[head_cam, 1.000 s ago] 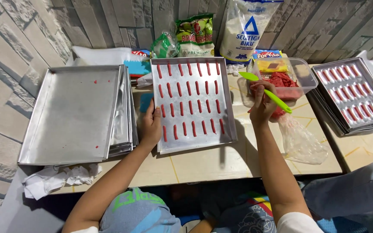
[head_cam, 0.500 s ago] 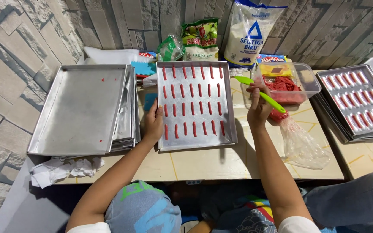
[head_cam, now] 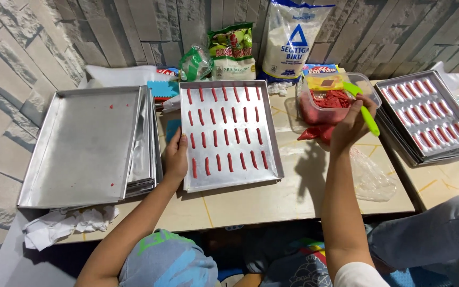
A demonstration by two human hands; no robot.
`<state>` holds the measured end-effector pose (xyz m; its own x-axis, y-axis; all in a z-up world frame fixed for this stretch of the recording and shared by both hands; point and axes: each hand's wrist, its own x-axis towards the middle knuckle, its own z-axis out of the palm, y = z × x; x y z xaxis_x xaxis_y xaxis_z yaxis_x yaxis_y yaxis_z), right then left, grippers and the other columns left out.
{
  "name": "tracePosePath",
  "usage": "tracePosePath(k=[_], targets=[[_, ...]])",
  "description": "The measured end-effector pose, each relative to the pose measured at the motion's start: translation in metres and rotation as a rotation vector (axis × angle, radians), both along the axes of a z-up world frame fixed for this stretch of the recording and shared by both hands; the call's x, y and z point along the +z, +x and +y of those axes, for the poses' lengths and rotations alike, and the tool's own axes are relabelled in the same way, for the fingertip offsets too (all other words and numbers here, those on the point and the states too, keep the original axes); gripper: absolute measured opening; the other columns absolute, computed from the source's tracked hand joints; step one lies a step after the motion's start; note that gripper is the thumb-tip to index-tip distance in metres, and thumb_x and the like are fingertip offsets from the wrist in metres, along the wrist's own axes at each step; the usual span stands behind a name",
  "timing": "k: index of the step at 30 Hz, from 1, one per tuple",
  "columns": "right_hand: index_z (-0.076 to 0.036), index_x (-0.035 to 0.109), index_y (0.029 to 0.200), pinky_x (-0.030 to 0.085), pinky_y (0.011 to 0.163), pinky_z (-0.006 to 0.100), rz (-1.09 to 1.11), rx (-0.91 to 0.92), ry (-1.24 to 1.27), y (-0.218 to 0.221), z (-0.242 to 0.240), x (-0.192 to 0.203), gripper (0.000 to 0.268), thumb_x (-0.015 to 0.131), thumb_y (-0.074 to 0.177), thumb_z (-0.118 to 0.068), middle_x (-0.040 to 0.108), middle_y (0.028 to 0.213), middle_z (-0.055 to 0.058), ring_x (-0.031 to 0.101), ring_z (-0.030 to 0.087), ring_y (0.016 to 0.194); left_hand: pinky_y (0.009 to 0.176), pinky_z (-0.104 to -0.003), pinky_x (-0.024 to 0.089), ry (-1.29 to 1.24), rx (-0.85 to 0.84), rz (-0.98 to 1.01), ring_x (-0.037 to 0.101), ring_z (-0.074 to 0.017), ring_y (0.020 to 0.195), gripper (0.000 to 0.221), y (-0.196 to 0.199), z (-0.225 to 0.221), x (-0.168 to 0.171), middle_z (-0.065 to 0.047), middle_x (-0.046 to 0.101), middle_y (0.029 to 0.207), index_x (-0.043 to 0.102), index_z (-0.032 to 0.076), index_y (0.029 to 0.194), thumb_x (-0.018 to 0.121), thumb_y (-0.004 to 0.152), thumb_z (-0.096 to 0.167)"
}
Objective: The person is smoothing and adjusting red dough strips on a baking tray using a spatula, and then uses a piping bag to add more dough.
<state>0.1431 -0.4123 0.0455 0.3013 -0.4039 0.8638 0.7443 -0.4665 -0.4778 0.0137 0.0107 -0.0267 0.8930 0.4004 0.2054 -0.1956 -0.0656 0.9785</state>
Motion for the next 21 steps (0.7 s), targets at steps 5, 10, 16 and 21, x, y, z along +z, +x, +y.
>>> tracePosePath(k=[5,10,16,21], targets=[[-0.002,0.065,0.11,0.061,0.088,0.036,0.153,-0.026,0.145,-0.003,-0.009,0.004,0.019,0.055,0.113,-0.018,0.071,0.115,0.019,0.077,0.027,0.094,0.099,-0.035,0.05,-0.2,0.041,0.124,0.062,-0.0175,0.112,0.05,0.001,-0.002,-0.005,-0.013,0.067,0.128,0.055,0.009,0.147,0.058,0.104,0.034],[-0.001,0.071,0.1,0.054,0.101,0.047,0.223,0.1,-0.019,0.013,-0.022,-0.017,0.013,0.059,0.105,-0.003,0.068,0.114,0.025,0.069,0.041,0.115,0.098,-0.033,0.05,-0.291,0.048,0.124,0.061,-0.0164,0.11,0.048,0.0,-0.002,0.007,-0.014,0.067,0.127,0.057,0.01,0.145,0.06,0.104,0.035],[-0.012,0.074,0.126,0.055,0.084,0.037,0.423,0.097,-0.206,0.009,-0.025,-0.018,0.028,0.074,0.101,-0.024,0.065,0.12,0.019,0.072,0.033,0.099,0.105,-0.038,0.047,-0.289,0.06,0.029,0.06,-0.0185,0.117,0.051,-0.013,-0.008,0.035,-0.016,0.064,0.133,0.052,0.005,0.147,0.054,0.106,0.035],[-0.002,0.064,0.135,0.057,0.085,0.038,0.486,0.012,-0.262,0.005,-0.021,-0.013,0.064,0.047,0.083,0.03,0.057,0.127,0.024,0.073,0.041,0.106,0.11,-0.04,0.044,-0.22,0.125,-0.052,0.057,-0.0183,0.125,0.048,-0.015,-0.01,0.042,-0.015,0.061,0.139,0.05,0.006,0.149,0.05,0.109,0.033]])
